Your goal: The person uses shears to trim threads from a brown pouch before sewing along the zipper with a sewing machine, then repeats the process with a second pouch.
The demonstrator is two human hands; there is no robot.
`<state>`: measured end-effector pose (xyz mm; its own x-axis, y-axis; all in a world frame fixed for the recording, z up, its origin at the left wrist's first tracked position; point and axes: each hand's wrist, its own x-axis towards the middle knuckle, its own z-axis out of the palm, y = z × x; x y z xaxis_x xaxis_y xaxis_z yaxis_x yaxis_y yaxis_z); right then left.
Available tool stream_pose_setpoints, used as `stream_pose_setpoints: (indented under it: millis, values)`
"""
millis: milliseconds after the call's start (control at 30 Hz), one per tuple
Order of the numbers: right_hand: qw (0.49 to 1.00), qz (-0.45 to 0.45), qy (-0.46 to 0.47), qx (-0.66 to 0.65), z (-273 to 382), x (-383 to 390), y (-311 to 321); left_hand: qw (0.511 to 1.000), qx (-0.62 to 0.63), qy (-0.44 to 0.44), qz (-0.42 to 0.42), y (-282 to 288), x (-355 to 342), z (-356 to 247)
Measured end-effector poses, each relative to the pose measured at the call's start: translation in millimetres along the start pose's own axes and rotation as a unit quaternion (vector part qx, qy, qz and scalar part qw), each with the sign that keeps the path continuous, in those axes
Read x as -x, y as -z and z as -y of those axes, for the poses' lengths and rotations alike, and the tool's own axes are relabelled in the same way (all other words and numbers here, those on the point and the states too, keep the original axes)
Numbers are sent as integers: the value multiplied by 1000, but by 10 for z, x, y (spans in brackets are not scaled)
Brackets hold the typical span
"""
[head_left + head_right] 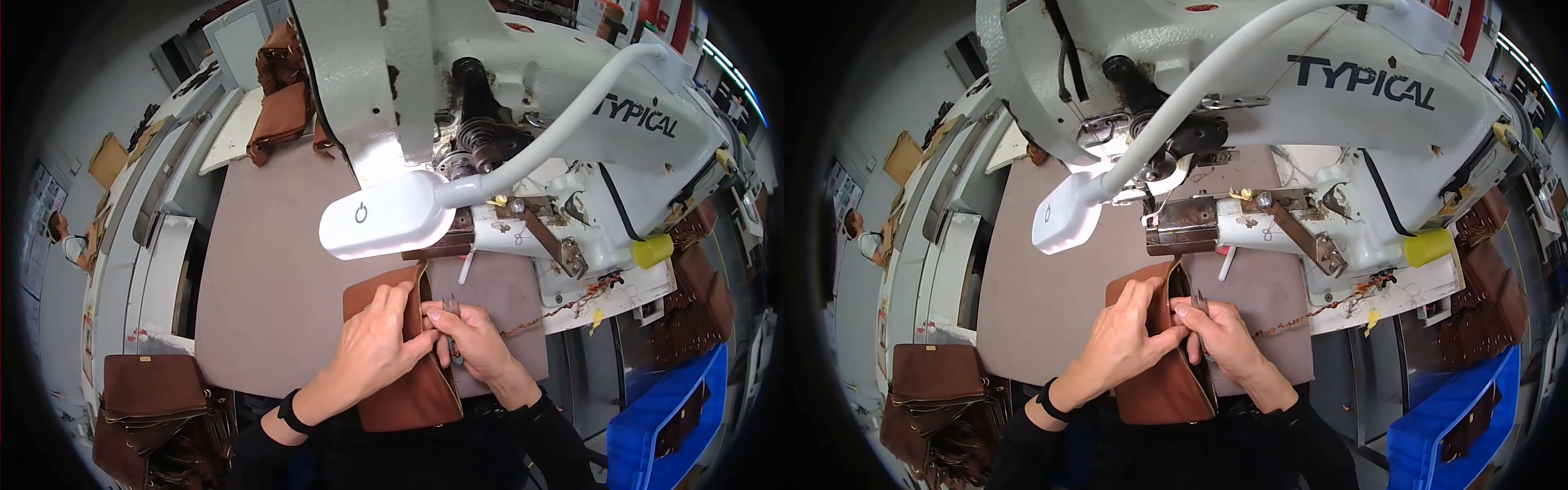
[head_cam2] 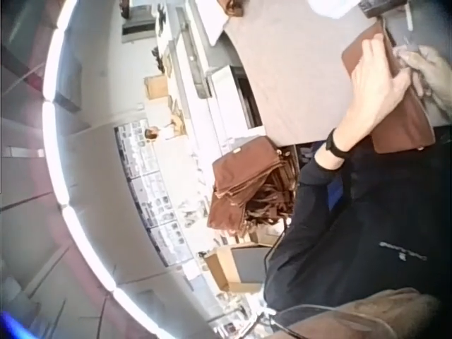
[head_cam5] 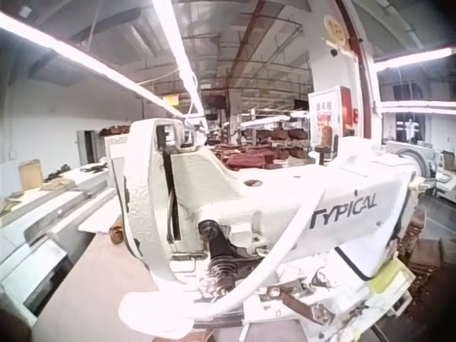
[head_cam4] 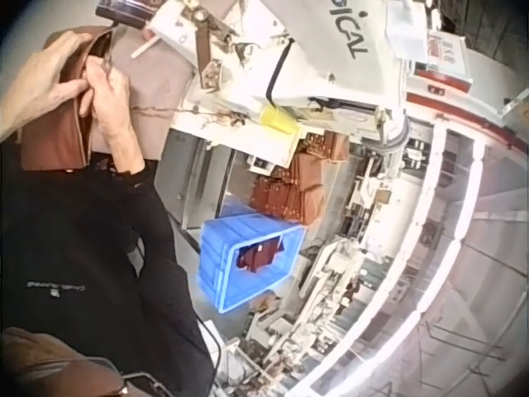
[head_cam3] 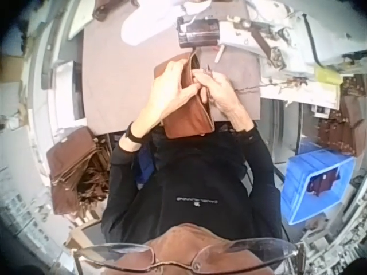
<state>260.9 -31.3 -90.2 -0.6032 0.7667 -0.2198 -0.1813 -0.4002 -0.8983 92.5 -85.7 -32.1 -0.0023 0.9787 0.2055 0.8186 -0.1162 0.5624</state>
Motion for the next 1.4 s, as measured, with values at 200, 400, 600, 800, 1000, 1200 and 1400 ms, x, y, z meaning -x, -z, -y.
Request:
stream_pose_setpoints:
  millis: [200, 400, 600, 800, 1000, 1200, 1400]
  values:
    - [982, -47, 92, 156, 100, -33, -37, 954, 233, 118, 150, 165, 5, 212]
    - [965, -31, 134, 224, 229, -17, -139, 761, 557, 268, 198, 341, 275, 309]
    - [952, 6, 150, 267, 211, 148, -184, 704, 625, 304, 147, 190, 597, 359]
    - [898, -31, 144, 415, 167, 358, -238, 698, 653, 262, 135, 97, 661, 371]
    - [868, -45, 229, 438, 105, 378, -245, 724, 633, 246, 119, 53, 683, 335]
    - [843, -57, 255, 470, 74, 396, -203, 729, 627, 245, 122, 41, 686, 335]
    - [831, -64, 268, 483, 41, 384, -202, 736, 619, 247, 121, 27, 681, 335]
